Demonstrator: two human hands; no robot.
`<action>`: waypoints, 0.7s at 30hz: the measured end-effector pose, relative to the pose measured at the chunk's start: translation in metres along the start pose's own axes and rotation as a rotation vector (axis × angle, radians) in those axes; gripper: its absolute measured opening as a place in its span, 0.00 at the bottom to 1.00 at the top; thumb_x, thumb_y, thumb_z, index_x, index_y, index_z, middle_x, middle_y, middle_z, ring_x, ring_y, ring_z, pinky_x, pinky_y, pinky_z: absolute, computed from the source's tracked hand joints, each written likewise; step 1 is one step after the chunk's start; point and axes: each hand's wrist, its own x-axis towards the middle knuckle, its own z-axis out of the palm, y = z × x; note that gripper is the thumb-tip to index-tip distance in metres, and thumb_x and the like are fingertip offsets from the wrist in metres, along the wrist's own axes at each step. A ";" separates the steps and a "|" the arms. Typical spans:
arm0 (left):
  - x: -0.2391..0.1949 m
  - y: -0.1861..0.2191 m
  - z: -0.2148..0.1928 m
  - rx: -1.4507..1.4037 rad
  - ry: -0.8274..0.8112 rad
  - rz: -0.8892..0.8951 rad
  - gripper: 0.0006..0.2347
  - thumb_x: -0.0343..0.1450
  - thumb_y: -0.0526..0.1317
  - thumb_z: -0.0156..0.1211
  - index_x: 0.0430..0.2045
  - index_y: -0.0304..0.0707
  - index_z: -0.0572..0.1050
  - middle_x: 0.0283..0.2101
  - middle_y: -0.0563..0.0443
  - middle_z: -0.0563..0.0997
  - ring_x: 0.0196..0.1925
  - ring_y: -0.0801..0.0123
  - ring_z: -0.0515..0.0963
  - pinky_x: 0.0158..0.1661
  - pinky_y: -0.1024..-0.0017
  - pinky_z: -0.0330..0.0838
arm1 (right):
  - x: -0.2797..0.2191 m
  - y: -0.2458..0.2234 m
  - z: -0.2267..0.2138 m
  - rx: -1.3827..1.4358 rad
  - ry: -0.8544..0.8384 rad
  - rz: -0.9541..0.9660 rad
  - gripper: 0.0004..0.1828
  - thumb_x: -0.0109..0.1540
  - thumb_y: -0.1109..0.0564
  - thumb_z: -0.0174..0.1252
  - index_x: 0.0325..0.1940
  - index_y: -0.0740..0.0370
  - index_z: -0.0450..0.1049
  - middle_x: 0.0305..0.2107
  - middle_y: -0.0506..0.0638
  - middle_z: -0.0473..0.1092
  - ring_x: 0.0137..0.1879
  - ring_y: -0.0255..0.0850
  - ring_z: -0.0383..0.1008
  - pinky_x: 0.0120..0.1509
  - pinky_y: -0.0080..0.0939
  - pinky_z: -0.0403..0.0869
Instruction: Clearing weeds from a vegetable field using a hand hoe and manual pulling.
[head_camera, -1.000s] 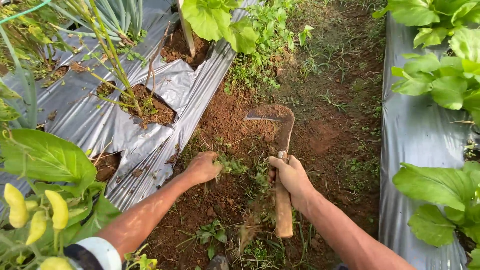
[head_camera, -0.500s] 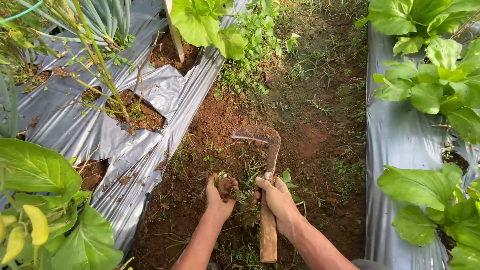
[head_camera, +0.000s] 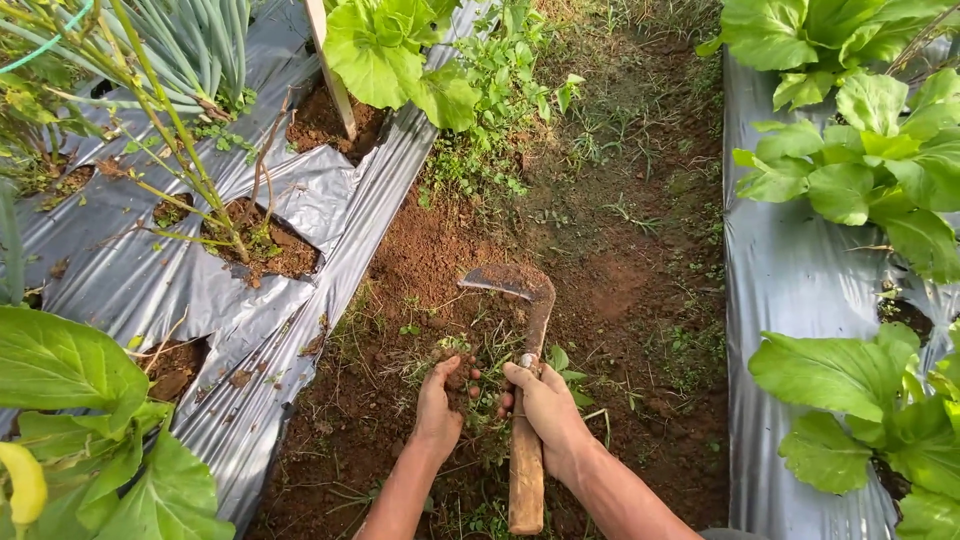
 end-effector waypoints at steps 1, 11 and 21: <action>-0.002 0.000 0.002 0.002 -0.053 0.034 0.14 0.79 0.46 0.47 0.42 0.37 0.78 0.34 0.44 0.81 0.31 0.63 0.74 0.33 0.64 0.69 | 0.001 0.001 0.000 0.018 0.010 -0.001 0.03 0.70 0.59 0.54 0.45 0.59 0.66 0.31 0.50 0.65 0.32 0.37 0.63 0.38 0.38 0.69; 0.020 -0.031 -0.001 0.183 0.054 0.089 0.10 0.81 0.45 0.53 0.30 0.45 0.71 0.27 0.55 0.75 0.25 0.72 0.70 0.27 0.74 0.62 | 0.007 0.001 -0.010 0.084 0.012 -0.028 0.02 0.70 0.60 0.53 0.45 0.58 0.66 0.25 0.49 0.63 0.29 0.37 0.63 0.36 0.39 0.71; 0.012 -0.022 0.015 0.056 0.056 -0.035 0.12 0.81 0.37 0.39 0.46 0.35 0.74 0.35 0.40 0.80 0.34 0.62 0.75 0.36 0.68 0.70 | 0.015 -0.001 -0.022 0.152 0.032 -0.058 0.04 0.70 0.60 0.54 0.42 0.59 0.65 0.28 0.50 0.63 0.30 0.38 0.63 0.36 0.41 0.71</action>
